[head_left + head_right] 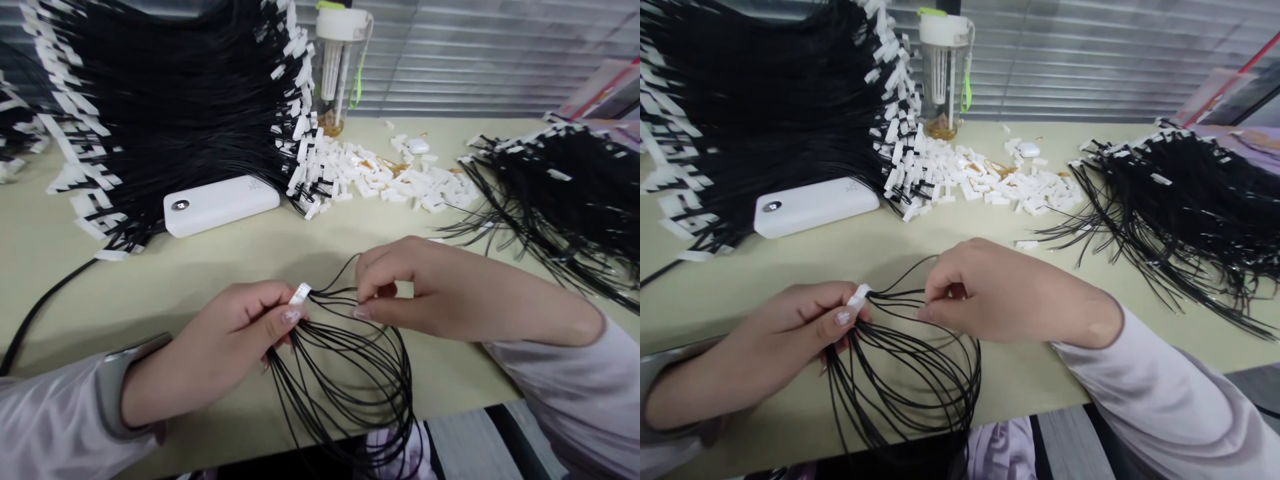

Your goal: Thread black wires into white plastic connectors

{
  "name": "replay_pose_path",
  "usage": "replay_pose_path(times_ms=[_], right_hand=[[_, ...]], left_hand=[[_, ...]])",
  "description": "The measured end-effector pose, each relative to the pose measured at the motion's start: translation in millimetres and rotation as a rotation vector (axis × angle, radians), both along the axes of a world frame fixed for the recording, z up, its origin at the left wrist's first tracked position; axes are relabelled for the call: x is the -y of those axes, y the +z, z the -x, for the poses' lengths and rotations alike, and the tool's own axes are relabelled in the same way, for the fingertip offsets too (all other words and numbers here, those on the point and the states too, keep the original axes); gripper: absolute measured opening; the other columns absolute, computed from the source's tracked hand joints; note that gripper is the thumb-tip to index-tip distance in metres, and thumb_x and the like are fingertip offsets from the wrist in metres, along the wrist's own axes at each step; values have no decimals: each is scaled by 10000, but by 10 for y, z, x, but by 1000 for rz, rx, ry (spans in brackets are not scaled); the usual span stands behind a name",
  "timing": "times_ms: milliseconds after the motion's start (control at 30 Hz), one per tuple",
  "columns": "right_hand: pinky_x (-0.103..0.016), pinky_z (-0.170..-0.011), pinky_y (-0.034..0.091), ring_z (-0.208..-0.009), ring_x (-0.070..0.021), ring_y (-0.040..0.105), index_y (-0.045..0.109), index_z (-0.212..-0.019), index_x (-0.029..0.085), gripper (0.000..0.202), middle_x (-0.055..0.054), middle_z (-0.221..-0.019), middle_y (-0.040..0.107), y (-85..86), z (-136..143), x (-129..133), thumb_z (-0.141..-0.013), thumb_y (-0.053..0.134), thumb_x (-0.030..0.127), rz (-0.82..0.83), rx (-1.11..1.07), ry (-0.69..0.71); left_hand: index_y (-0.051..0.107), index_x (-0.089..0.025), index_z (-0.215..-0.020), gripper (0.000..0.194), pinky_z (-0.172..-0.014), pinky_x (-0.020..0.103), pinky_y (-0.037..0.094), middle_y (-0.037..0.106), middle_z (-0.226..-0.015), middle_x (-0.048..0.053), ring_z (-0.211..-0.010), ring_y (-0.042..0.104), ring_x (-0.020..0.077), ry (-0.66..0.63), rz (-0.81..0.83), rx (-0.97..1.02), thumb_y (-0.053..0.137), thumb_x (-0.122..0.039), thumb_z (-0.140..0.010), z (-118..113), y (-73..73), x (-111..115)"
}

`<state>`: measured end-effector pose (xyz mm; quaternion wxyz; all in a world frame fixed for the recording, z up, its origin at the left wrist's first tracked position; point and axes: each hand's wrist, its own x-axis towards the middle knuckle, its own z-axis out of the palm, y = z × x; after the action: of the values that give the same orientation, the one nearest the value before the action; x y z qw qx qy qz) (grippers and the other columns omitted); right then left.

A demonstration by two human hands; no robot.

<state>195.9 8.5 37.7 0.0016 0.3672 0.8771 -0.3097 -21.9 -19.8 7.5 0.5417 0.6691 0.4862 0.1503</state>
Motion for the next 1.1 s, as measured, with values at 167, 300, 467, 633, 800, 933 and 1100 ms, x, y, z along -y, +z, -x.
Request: replay_pose_path(times_ms=[167,300,467,633,800,933,1100], right_hand=[[-202,-560,330,-593,-55,463,586,-662,195,136,43,-675,549,4,17,51,-742,478,168,-86,17,-29],[-196,-556,346,-569,-59,475,565,-679,198,143,48,-647,556,7,14,35,-757,447,181,6,42,-50],[-218,-569,340,-615,-82,473,614,-698,222,165,16,-706,538,-16,27,48,-737,456,192,-218,70,-146],[-216,-520,311,-516,-66,425,581,-604,196,180,30,-571,520,-76,35,70,-731,454,186,-246,104,-145],[-194,-485,308,-512,-52,417,567,-588,186,143,32,-621,527,-77,27,45,-704,483,179,-247,11,-232],[-187,-496,339,-545,-55,447,568,-608,181,126,27,-669,533,-43,26,22,-708,492,192,-186,-55,-261],[-202,-533,393,-620,-92,516,582,-757,203,132,30,-650,566,-40,-8,-38,-765,464,262,57,-144,-321]], left_hand=[[517,-160,-709,263,-448,148,364,469,-568,-52,-495,440,65,1,-17,3,401,-372,-814,-6,-4,-2],[510,-159,-700,274,-452,141,375,469,-569,-52,-504,448,64,21,-7,18,397,-381,-813,-4,-15,-5],[519,-157,-691,275,-443,131,375,454,-559,-54,-495,440,59,33,-9,19,404,-377,-810,-13,-10,-5],[539,-169,-709,252,-436,133,387,464,-550,-52,-487,453,64,57,-8,17,426,-375,-798,-25,-6,-7],[557,-173,-716,239,-427,129,392,482,-545,-45,-493,467,72,96,-3,25,447,-374,-785,-19,-7,-12],[562,-174,-714,249,-415,130,388,480,-540,-44,-472,456,68,130,13,42,456,-391,-776,-14,-21,-17],[566,-190,-745,240,-394,114,361,479,-549,-46,-477,442,63,221,8,82,465,-406,-772,6,-66,-18]])
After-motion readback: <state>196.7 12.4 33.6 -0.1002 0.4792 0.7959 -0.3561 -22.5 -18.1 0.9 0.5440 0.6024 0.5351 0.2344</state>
